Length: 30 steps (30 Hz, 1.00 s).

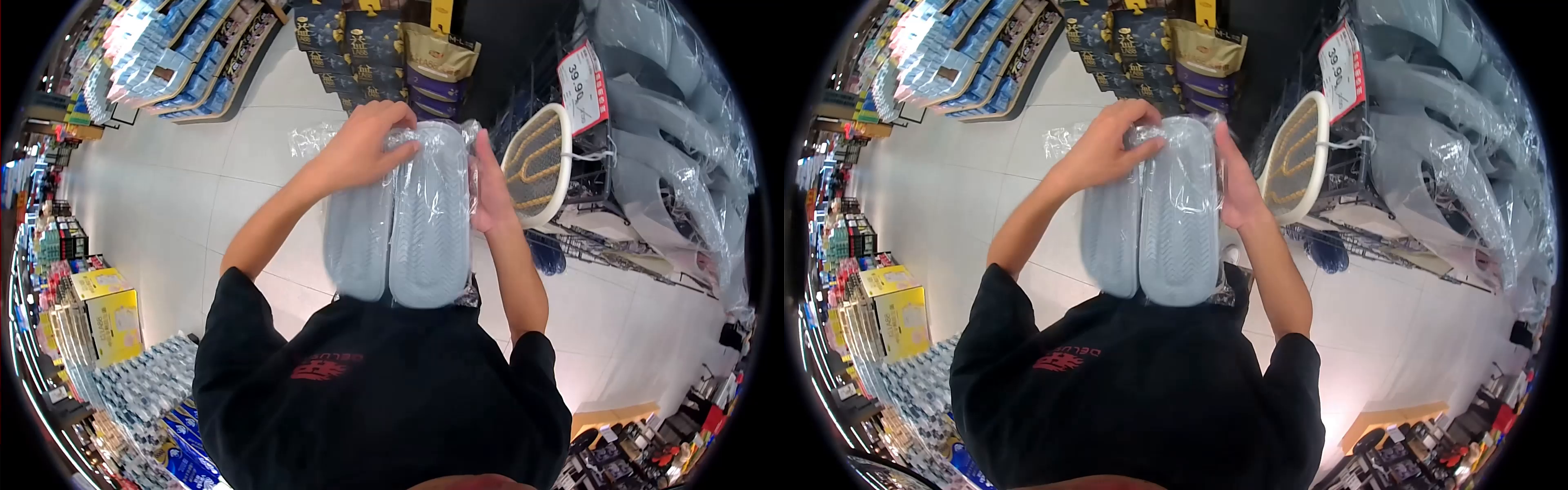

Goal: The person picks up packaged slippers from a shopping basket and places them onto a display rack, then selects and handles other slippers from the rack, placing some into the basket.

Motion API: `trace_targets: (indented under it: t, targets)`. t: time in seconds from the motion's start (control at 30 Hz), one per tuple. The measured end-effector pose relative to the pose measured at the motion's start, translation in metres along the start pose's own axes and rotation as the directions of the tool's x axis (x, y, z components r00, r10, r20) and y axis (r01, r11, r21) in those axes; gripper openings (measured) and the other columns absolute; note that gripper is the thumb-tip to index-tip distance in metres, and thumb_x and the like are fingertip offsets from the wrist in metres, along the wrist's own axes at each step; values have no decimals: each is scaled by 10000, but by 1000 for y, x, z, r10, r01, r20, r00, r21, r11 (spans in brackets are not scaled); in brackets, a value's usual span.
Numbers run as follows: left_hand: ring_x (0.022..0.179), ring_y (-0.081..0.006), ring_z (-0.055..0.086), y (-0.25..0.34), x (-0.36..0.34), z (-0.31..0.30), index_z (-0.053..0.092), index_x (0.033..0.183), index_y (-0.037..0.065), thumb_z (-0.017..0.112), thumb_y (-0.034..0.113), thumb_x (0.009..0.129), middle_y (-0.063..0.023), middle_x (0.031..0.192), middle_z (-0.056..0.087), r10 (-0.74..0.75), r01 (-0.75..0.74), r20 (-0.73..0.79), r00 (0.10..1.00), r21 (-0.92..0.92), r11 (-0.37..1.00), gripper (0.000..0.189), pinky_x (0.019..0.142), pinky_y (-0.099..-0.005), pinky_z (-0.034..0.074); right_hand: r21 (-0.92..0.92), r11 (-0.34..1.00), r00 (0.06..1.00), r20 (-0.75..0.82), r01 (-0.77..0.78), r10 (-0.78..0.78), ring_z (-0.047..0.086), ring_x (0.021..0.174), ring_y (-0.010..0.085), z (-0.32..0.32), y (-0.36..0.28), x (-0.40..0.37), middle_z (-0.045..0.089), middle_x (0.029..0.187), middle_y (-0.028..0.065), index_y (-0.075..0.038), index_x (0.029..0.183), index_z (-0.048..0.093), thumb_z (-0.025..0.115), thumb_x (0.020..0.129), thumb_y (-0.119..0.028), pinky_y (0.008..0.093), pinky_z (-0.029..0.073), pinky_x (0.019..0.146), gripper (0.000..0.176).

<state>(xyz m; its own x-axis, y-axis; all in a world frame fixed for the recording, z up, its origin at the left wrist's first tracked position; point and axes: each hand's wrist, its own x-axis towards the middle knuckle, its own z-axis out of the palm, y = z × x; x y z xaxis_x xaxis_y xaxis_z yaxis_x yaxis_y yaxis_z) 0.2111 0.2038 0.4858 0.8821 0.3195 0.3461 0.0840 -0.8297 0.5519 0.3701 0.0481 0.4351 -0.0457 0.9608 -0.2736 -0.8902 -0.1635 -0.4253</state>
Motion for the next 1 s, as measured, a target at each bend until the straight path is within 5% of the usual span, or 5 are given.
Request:
trace_targets:
  t: [0.13, 0.5, 0.67, 0.73, 1.0]
  targets:
    - [961, -335, 574, 7, -32, 14, 559, 1025, 43, 722, 154, 812, -142, 963, 575, -59, 59, 66, 996, 6, 998, 290, 846, -411, 451, -618, 761, 953, -65, 195, -297, 628, 949, 120, -13, 41, 0, 658, 1100, 62, -8, 1208, 596, 749, 860, -236, 291, 511, 834, 444]
    - [868, -272, 628, -44, -29, 13, 647, 1117, 41, 791, 400, 748, -143, 972, 675, 10, -10, 40, 999, 9, 1000, 534, 749, -386, 490, -514, 839, 976, -15, 179, -217, 611, 1013, 140, -62, 51, 8, 647, 1132, 86, 17, 1242, 564, 704, 894, -252, 298, 485, 880, 461]
    - [750, -322, 658, -53, -16, 24, 723, 880, 23, 645, 632, 783, -162, 734, 668, -268, 293, 498, 825, 30, 956, 622, 693, -406, 485, -284, 932, 965, -61, 226, -253, 536, 1200, 219, -80, 52, 5, 572, 1269, 150, 14, 1392, 424, 749, 844, -357, 351, 447, 980, 737]
    - [742, -330, 660, -51, -10, 27, 720, 875, 23, 645, 632, 780, -164, 737, 671, -284, 294, 518, 807, 65, 954, 621, 688, -413, 488, -569, 605, 810, 210, 557, -548, 477, 1274, 270, -63, 43, 2, 515, 1335, 203, 3, 1469, 296, 829, 738, -405, 387, 414, 1030, 992]
    - [791, -348, 691, -53, 9, 50, 735, 856, 41, 630, 692, 745, -173, 759, 695, -247, 204, 502, 829, 140, 969, 669, 723, -413, 523, -967, 152, 650, 18, 204, -760, 596, 1105, 276, -8, 26, 13, 575, 1248, 227, 14, 1396, 391, 871, 695, -244, 364, 477, 938, 888]
